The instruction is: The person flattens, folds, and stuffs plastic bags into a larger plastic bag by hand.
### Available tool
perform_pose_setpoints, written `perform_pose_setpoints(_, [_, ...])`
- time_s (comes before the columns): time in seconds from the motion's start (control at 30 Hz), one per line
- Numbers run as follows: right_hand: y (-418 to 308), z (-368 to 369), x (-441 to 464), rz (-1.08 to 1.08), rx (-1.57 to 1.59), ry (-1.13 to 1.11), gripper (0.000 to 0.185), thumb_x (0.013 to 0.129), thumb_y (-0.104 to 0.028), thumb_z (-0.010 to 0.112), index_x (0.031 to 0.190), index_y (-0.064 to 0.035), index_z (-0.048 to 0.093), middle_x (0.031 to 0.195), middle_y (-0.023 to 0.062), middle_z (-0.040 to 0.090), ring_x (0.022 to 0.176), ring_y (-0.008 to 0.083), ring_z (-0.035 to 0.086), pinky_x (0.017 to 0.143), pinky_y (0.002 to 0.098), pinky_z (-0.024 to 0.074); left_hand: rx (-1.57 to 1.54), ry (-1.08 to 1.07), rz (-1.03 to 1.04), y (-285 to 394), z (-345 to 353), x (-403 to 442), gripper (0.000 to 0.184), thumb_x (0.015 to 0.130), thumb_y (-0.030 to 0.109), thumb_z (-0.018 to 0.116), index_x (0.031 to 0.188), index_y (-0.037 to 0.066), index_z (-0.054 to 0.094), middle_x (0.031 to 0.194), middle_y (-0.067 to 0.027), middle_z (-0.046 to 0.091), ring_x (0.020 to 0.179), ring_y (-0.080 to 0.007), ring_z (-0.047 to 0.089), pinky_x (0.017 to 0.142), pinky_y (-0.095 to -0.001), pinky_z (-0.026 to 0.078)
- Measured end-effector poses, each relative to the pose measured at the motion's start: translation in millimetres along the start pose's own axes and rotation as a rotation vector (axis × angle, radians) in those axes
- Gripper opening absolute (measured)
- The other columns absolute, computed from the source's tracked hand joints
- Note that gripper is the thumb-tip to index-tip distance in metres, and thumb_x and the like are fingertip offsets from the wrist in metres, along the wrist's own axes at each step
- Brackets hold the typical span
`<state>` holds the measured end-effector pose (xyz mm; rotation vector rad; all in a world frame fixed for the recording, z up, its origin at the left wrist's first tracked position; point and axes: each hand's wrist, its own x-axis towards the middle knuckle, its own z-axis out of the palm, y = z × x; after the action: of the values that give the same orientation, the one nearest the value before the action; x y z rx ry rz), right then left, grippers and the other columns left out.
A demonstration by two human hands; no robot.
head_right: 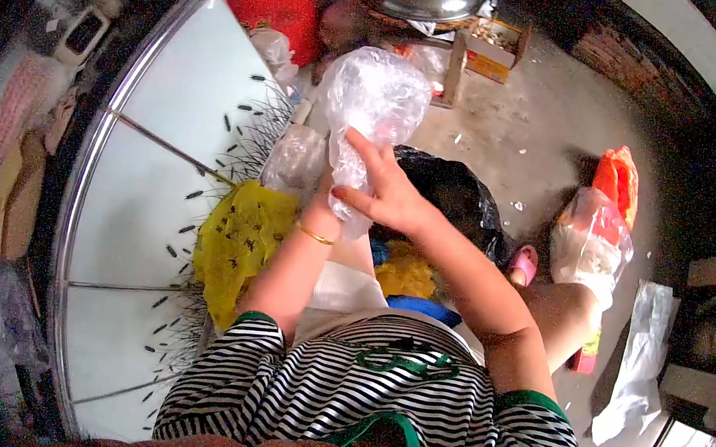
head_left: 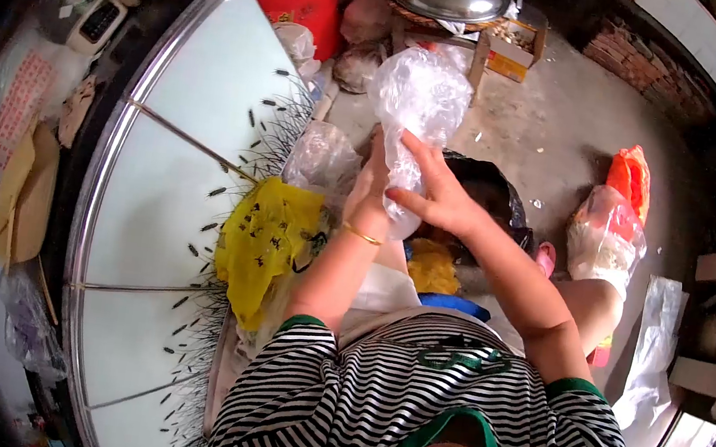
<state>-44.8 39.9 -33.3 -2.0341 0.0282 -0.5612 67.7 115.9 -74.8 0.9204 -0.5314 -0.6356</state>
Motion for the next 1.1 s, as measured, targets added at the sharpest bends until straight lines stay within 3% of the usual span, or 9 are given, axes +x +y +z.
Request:
perform_pose_setpoints(0.13, [20,-21,-15,0.3,0.3,0.312,0.041,0.078,-0.009,0.06,0.118,-0.0041,0.049,0.106,0.0136,0.056,0.099,0.0225,0.053,0.088,0.0323,0.0416,0.076,0.039,-0.169,-3,37,1,0.022,0.084,0.02,0.053,0.1,0.005,0.055,0.093,-0.0028,0.056,0.088,-0.0119,0.049,0.073,-0.0259,0.041])
perform_pose_setpoints(0.23, [44,-54,-24,0.413,0.348,0.415,0.036,0.077,0.001,0.053,0.113,-0.0016,0.052,0.092,0.0067,0.06,0.086,0.0146,0.056,0.079,0.0264,0.045,0.142,0.026,-0.239,2,39,-3,0.031,0.085,0.017,0.052,0.111,0.002,0.049,0.105,-0.0068,0.054,0.095,-0.0145,0.051,0.08,-0.028,0.042])
perform_pose_setpoints(0.37, [33,-76,-37,0.284,0.054,0.075,0.028,0.073,0.004,0.052,0.101,-0.0007,0.058,0.093,0.0054,0.061,0.091,0.0134,0.054,0.082,0.0278,0.0426,1.175,-0.285,0.667,30,44,-17,0.074,0.078,0.019,0.063,0.139,0.003,0.024,0.125,-0.0169,0.043,0.12,-0.0317,0.038,0.102,-0.0403,0.028])
perform_pose_setpoints(0.53, [0,-85,-37,0.207,0.418,-0.142,0.037,0.069,0.002,0.054,0.105,-0.0033,0.053,0.1,0.0054,0.057,0.093,0.0155,0.051,0.086,0.0294,0.0406,0.402,-0.565,-0.128,40,72,-39,0.076,0.079,0.008,0.06,0.141,0.004,0.017,0.132,-0.01,0.036,0.123,-0.0208,0.035,0.102,-0.0305,0.029])
perform_pose_setpoints(0.7, [-19,-104,-44,0.222,0.008,0.072,0.068,0.068,-0.002,0.058,0.132,-0.0093,0.036,0.117,0.0083,0.046,0.108,0.0173,0.045,0.091,0.031,0.0393,0.274,-0.28,-0.32,25,70,-41,0.044,0.079,0.004,0.051,0.123,0.001,0.046,0.106,-0.006,0.055,0.099,-0.0149,0.053,0.087,-0.0273,0.044])
perform_pose_setpoints(0.83, [-8,-100,-58,0.382,0.717,-0.042,0.077,0.076,-0.016,0.062,0.142,-0.0085,0.024,0.14,0.0136,0.031,0.129,0.0221,0.028,0.106,0.032,0.0219,-0.174,-0.048,-0.337,28,88,-42,0.032,0.078,0.002,0.047,0.109,0.002,0.053,0.099,-0.0069,0.059,0.085,-0.0162,0.058,0.073,-0.0274,0.049])
perform_pose_setpoints(0.9, [-15,-81,-72,0.426,0.819,-0.007,0.071,0.082,-0.018,0.06,0.142,-0.0071,0.023,0.141,0.0093,0.03,0.129,0.0183,0.027,0.107,0.0294,0.0181,0.272,0.006,0.003,12,95,-40,0.028,0.077,0.007,0.052,0.105,0.002,0.054,0.095,-0.0121,0.057,0.086,-0.0255,0.057,0.075,-0.0339,0.047])
perform_pose_setpoints(0.97, [-4,-66,-73,0.466,0.738,0.166,0.063,0.084,-0.015,0.059,0.139,-0.0077,0.029,0.129,0.0087,0.045,0.117,0.0172,0.043,0.098,0.0285,0.0331,0.896,-0.101,0.524,-24,82,-36,0.028,0.076,0.01,0.056,0.103,0.001,0.053,0.094,-0.0154,0.055,0.087,-0.0315,0.054,0.078,-0.0383,0.045])
perform_pose_setpoints(1.1, [33,-87,-68,0.589,0.733,0.42,0.037,0.084,-0.002,0.052,0.12,-0.0041,0.048,0.095,0.0086,0.062,0.074,0.017,0.061,0.063,0.031,0.0515,1.061,-0.336,0.637,-25,82,-17,0.035,0.075,0.014,0.061,0.105,0.0,0.051,0.104,-0.0188,0.049,0.099,-0.0352,0.047,0.086,-0.0392,0.04])
